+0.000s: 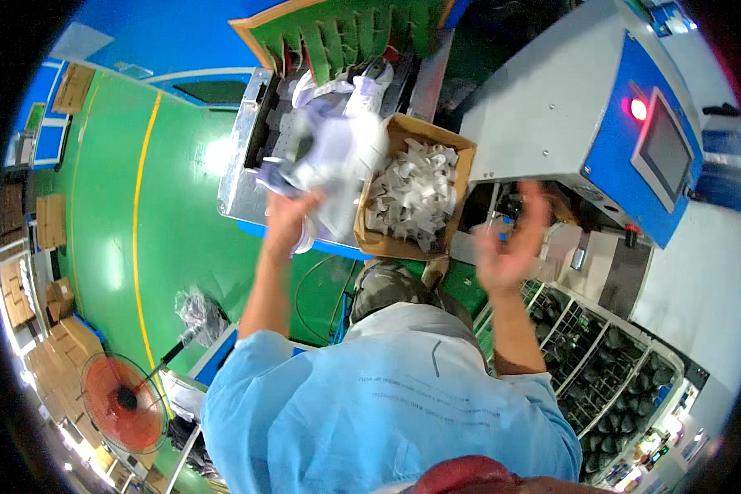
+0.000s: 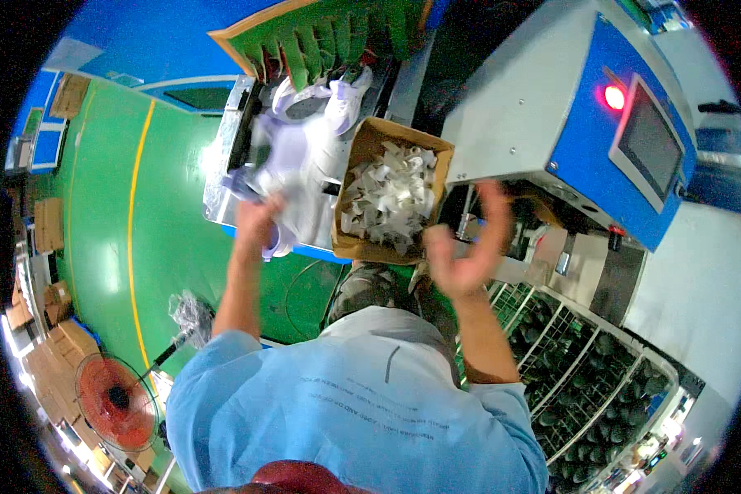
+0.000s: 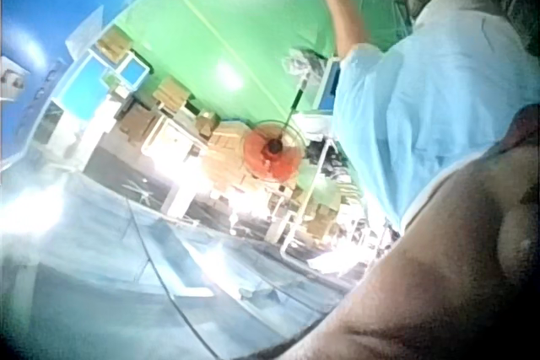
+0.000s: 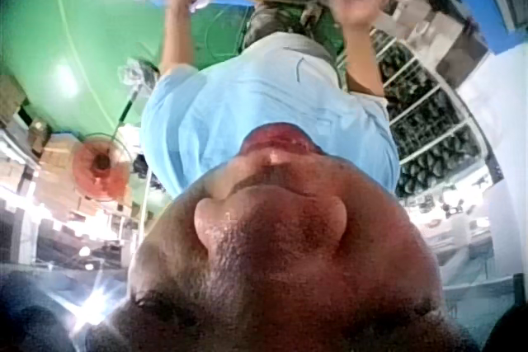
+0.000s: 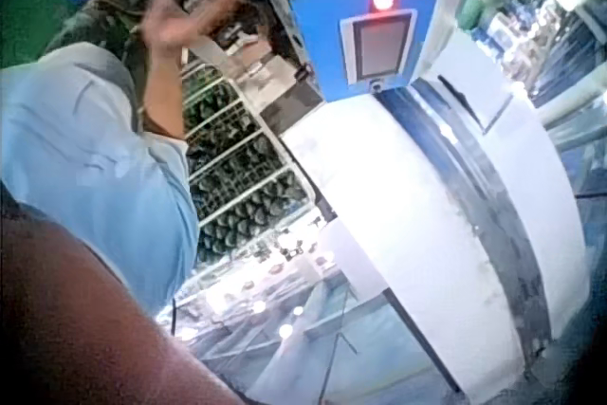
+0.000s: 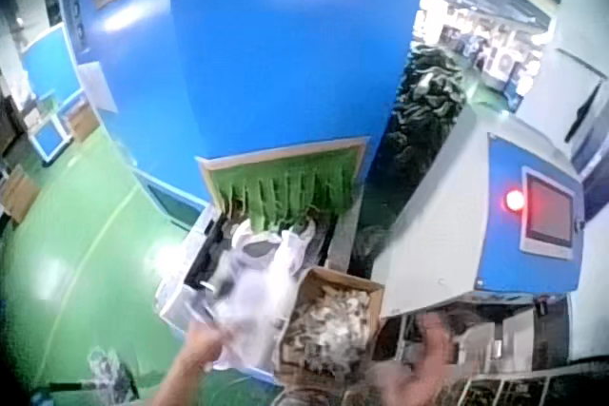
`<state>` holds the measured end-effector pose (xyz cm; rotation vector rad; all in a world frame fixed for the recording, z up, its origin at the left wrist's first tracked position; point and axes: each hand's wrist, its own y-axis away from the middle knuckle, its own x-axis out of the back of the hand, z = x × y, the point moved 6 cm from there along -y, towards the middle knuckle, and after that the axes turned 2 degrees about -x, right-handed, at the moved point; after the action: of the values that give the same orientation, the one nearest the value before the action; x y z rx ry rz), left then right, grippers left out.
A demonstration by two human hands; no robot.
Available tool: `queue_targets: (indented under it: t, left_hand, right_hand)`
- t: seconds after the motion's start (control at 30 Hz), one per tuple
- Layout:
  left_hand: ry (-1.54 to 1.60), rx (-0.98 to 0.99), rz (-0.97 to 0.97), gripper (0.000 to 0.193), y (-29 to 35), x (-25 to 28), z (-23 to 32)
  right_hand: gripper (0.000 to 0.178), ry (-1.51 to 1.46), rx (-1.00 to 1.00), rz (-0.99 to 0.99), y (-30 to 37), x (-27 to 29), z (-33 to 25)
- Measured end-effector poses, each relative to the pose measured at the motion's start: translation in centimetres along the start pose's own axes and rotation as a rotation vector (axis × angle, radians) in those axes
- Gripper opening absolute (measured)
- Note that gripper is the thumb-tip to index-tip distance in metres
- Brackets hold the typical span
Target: The person takes white shoes, inserts white plastic components into them from a box, places the shoes into an industrial pressing machine, and maneuvers a mobile metal rack filled with green shoe lasts across a factory floor.
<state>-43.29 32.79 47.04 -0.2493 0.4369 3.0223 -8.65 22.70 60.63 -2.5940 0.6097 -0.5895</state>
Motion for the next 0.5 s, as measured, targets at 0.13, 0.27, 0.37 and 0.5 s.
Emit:
queue_targets:
  t: [0.13, 0.27, 0.37, 0.5]
  left_hand:
    - [0.202, 0.02, -0.481, 0.124, 9.5, -15.0, -1.0]
    - [0.151, 0.106, -0.677, 0.114, 12.0, -22.5, 0.6]
    - [-0.022, 0.23, -0.788, 0.1, 12.4, -24.8, 0.8]
    - [-0.507, 0.112, -0.95, 0.078, 12.3, -26.1, -0.8]
  right_hand:
    - [0.086, -0.76, -0.594, -0.367, 7.0, -1.9, 3.9]
    - [0.071, -0.875, -0.814, -0.388, 6.8, 4.8, 6.1]
    - [0.066, -0.864, -0.982, -0.391, 8.1, 7.8, 7.2]
    - [0.048, -1.215, -1.412, -0.334, 12.0, 8.7, 8.1]
